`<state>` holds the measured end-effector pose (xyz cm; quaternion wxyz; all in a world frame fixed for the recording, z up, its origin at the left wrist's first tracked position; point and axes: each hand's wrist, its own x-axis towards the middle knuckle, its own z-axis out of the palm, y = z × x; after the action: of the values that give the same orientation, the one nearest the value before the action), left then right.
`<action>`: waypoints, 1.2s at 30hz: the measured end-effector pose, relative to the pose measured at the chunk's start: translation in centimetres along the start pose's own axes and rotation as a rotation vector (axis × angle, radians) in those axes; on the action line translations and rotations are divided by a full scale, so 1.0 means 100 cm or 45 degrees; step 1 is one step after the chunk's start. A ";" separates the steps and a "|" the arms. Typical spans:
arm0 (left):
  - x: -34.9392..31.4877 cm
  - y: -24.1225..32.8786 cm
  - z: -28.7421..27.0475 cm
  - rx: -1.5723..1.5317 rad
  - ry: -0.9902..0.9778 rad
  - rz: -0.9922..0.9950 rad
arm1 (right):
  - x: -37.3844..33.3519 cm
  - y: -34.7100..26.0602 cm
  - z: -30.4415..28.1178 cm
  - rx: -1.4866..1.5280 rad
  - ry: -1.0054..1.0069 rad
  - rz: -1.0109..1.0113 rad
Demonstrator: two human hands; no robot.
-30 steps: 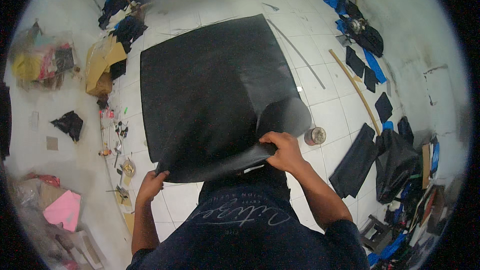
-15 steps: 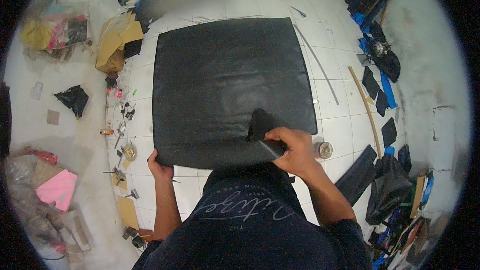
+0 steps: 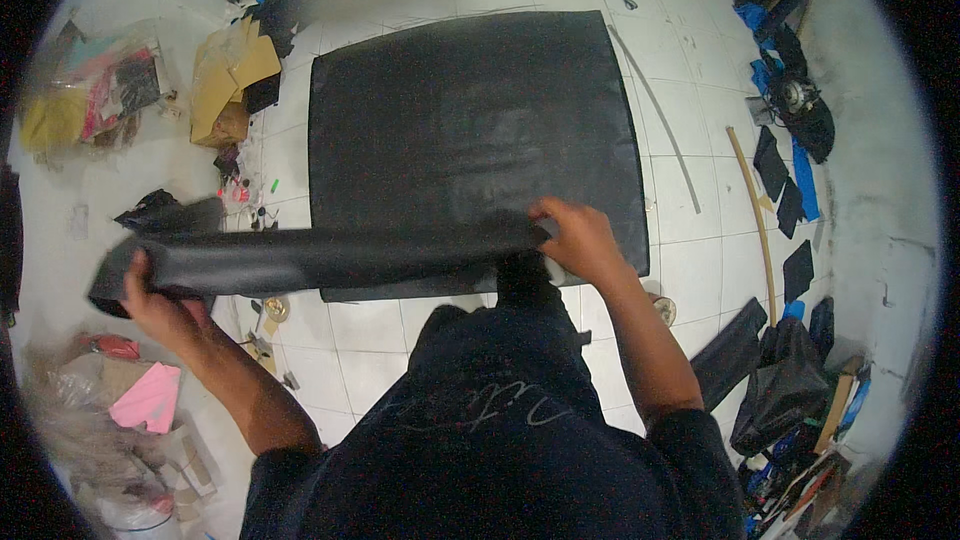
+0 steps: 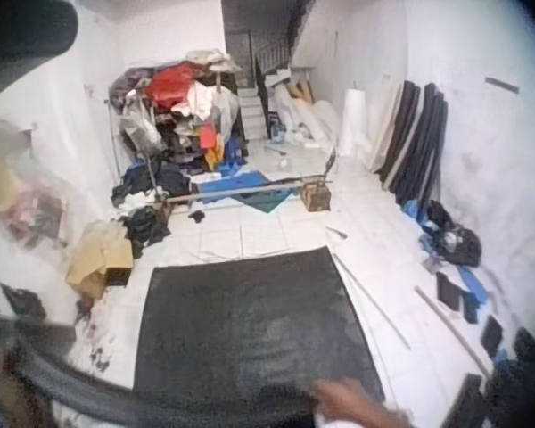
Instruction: The person unrolls and spreads a black fabric sheet onto the floor, smooths its surface and aligns its edges by hand, and then picks up and unfolds another piece of fabric.
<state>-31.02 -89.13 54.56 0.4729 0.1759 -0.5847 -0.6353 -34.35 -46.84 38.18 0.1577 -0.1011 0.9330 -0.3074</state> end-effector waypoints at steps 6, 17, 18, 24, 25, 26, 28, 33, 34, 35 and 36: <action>0.018 0.080 0.117 0.066 0.047 0.398 | 0.091 0.003 -0.020 0.197 -0.145 -0.331; 0.136 0.156 0.180 0.373 -0.196 0.809 | 0.170 -0.008 -0.007 0.672 0.375 -0.359; 0.154 0.166 0.182 0.373 -0.213 0.755 | 0.179 0.000 0.001 0.678 0.344 -0.295; 0.280 0.197 0.187 0.337 -0.353 0.464 | 0.197 0.083 0.026 0.357 0.548 -0.134; 0.302 0.200 0.182 0.333 -0.371 0.428 | 0.197 0.086 0.027 0.361 0.569 -0.121; 0.320 0.201 0.177 0.325 -0.385 0.389 | 0.196 0.089 0.027 0.425 0.501 -0.026; 0.352 0.202 0.170 0.304 -0.414 0.328 | 0.195 0.103 0.031 0.486 0.461 0.084; 0.380 0.166 0.123 0.205 -0.458 0.219 | 0.173 0.135 0.032 0.897 0.841 0.097; 0.376 0.153 0.112 0.213 -0.443 0.133 | 0.164 0.138 0.030 0.883 0.840 0.101; 0.372 0.137 0.102 0.219 -0.429 0.044 | 0.152 0.144 0.023 0.873 0.820 0.163; 0.367 0.123 0.087 0.238 -0.402 -0.113 | 0.141 0.151 0.016 0.864 0.803 0.222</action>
<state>-50.88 -112.09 80.03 0.3283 0.1427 -0.6998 -0.6182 -48.29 -39.82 24.55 -0.0839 0.1331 0.7871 -0.5964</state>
